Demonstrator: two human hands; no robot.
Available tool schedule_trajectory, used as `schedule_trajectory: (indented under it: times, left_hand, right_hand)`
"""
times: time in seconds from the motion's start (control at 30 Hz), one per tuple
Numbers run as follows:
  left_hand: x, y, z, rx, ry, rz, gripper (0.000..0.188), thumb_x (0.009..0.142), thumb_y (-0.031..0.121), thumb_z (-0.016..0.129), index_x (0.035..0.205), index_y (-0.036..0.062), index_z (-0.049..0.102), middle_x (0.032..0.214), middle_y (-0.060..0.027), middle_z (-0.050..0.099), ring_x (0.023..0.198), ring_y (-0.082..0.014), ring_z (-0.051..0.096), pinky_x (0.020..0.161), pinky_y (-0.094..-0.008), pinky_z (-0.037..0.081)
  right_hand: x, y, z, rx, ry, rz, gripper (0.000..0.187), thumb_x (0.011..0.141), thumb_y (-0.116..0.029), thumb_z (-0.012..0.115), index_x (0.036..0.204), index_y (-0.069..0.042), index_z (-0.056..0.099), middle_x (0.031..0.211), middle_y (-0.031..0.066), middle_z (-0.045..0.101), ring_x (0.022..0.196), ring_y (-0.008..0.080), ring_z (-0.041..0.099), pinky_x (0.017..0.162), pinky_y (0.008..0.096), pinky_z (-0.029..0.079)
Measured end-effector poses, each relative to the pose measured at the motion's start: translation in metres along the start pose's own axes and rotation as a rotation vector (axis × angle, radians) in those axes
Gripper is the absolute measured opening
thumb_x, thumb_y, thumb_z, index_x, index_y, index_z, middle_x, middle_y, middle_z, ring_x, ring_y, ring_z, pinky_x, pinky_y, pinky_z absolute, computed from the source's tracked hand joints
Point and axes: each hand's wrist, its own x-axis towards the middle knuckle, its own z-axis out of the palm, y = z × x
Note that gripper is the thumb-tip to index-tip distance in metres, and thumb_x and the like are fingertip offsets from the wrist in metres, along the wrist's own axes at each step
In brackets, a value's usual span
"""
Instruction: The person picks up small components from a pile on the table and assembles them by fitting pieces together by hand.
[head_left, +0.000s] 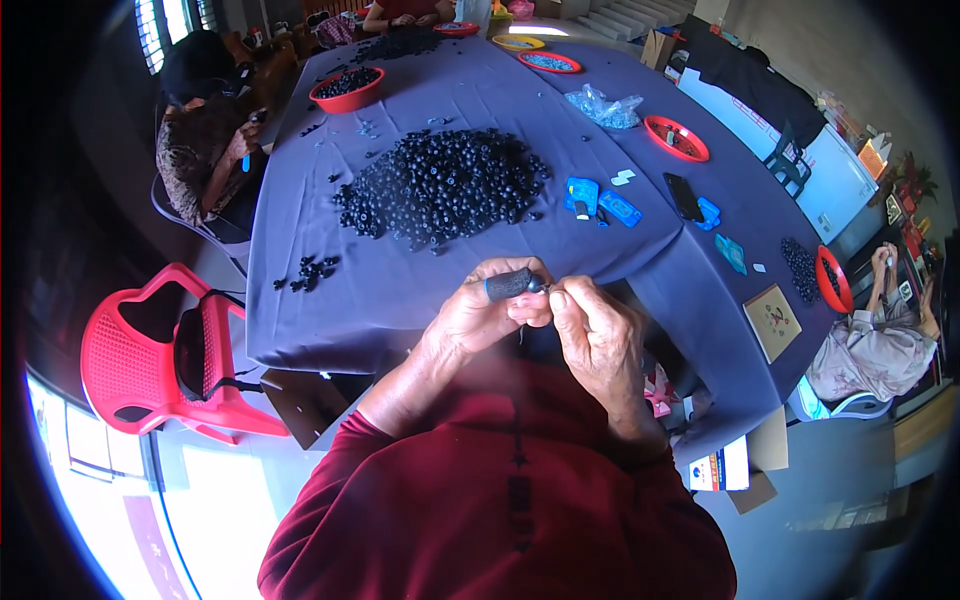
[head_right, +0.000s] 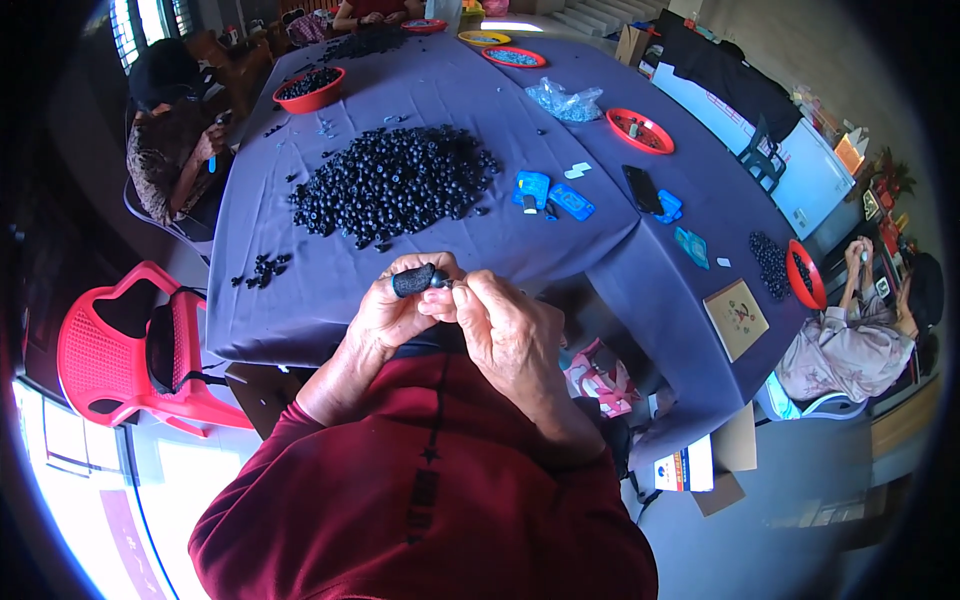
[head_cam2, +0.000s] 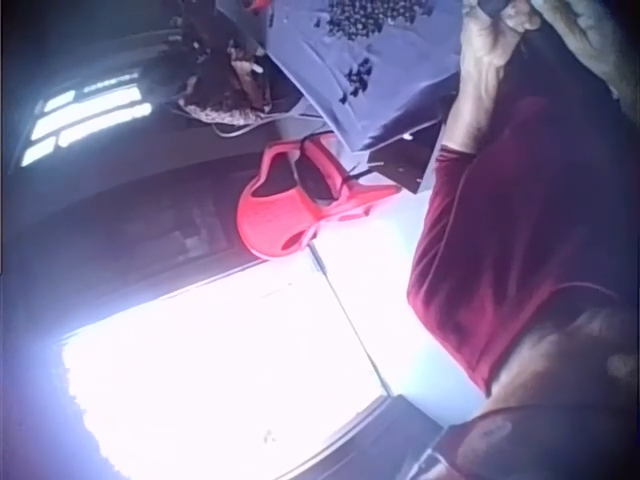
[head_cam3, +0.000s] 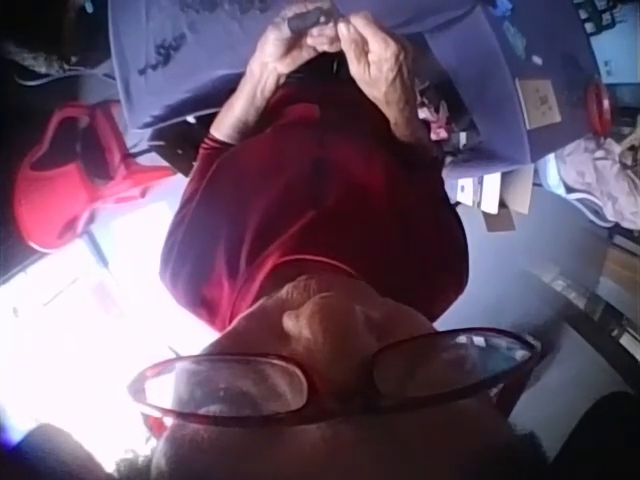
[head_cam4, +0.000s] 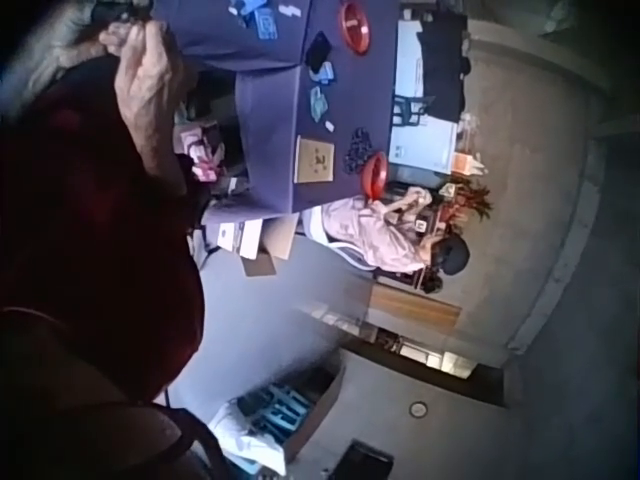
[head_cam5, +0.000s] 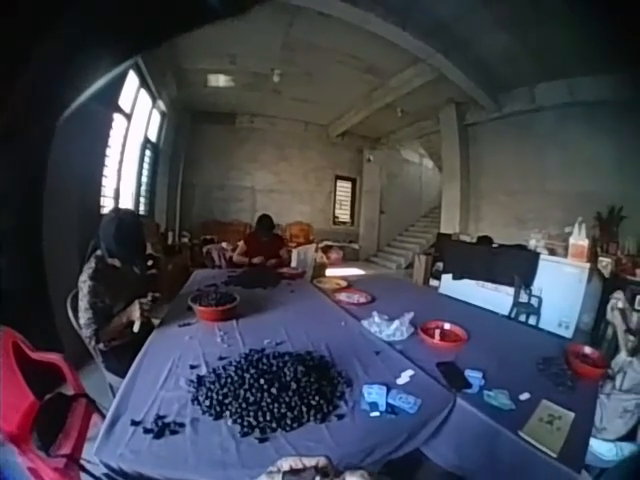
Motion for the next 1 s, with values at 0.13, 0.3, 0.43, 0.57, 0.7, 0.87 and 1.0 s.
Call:
schedule_trajectory:
  times: [0.13,0.3,0.43,0.57,0.7,0.87,1.0]
  left_hand:
    - [0.0,0.0,0.001,-0.021,-0.008,0.008,0.04,0.074,0.029,0.068,0.081,-0.0042,0.047,0.08,-0.0084,0.05,0.07,-0.0109,0.047,0.061,-0.023,0.041]
    - [0.0,0.0,0.001,-0.001,0.028,0.003,0.037,0.074,0.027,0.067,0.08,-0.0036,0.047,0.079,-0.0075,0.049,0.069,-0.01,0.047,0.06,-0.0225,0.04]
    - [0.001,-0.001,-0.002,0.018,0.004,0.003,0.036,0.074,0.026,0.067,0.079,-0.0032,0.047,0.078,-0.0068,0.049,0.068,-0.0097,0.046,0.06,-0.0221,0.039]
    - [0.0,0.0,-0.004,-0.012,0.009,0.007,0.034,0.074,0.025,0.067,0.079,-0.0032,0.048,0.077,-0.0062,0.049,0.066,-0.0097,0.045,0.06,-0.0217,0.039]
    - [0.0,0.0,-0.009,0.09,0.08,0.052,0.027,0.077,0.019,0.064,0.084,-0.0052,0.053,0.075,-0.0067,0.054,0.065,-0.0083,0.049,0.06,-0.0207,0.041]
    - [-0.021,0.03,-0.101,1.355,0.394,0.312,0.005,0.077,0.004,0.057,0.082,0.0022,0.058,0.069,-0.0001,0.056,0.066,-0.0087,0.051,0.06,-0.0268,0.043]
    - [-0.072,0.071,-0.149,2.13,0.793,0.318,0.007,0.072,0.0,0.054,0.077,0.0033,0.05,0.07,-0.0135,0.057,0.063,-0.0314,0.059,0.054,-0.0405,0.044]
  right_hand:
    - [-0.001,0.002,0.001,0.056,-0.024,0.036,0.012,0.087,-0.01,0.052,0.078,-0.003,0.054,0.074,0.0059,0.066,0.066,0.0193,0.066,0.053,0.0268,0.05]
    - [0.0,-0.002,-0.002,0.024,-0.054,0.047,0.013,0.088,-0.01,0.052,0.078,-0.002,0.054,0.076,0.0064,0.066,0.068,0.0185,0.066,0.053,0.0266,0.051]
    - [-0.003,0.005,0.002,-0.008,-0.028,0.026,0.012,0.087,-0.012,0.053,0.078,-0.004,0.054,0.071,0.0069,0.064,0.062,0.0223,0.064,0.05,0.0291,0.048]
    - [-0.007,0.015,0.009,0.028,-0.064,0.021,0.013,0.087,-0.014,0.053,0.078,-0.005,0.053,0.067,0.0079,0.062,0.057,0.0267,0.061,0.047,0.0323,0.046]
    - [-0.006,0.002,0.003,0.04,-0.063,0.121,0.015,0.087,-0.013,0.054,0.084,0.001,0.056,0.071,0.0102,0.06,0.062,0.02,0.06,0.056,0.0291,0.045]
    - [-0.006,0.002,0.005,0.058,-0.036,0.132,0.016,0.087,-0.015,0.055,0.086,0.001,0.056,0.072,0.0102,0.058,0.062,0.0189,0.057,0.056,0.0279,0.044]
    - [-0.007,0.006,0.011,0.058,-0.042,0.133,0.016,0.087,-0.015,0.055,0.087,0.001,0.057,0.074,0.0103,0.059,0.064,0.0196,0.059,0.057,0.0281,0.045]
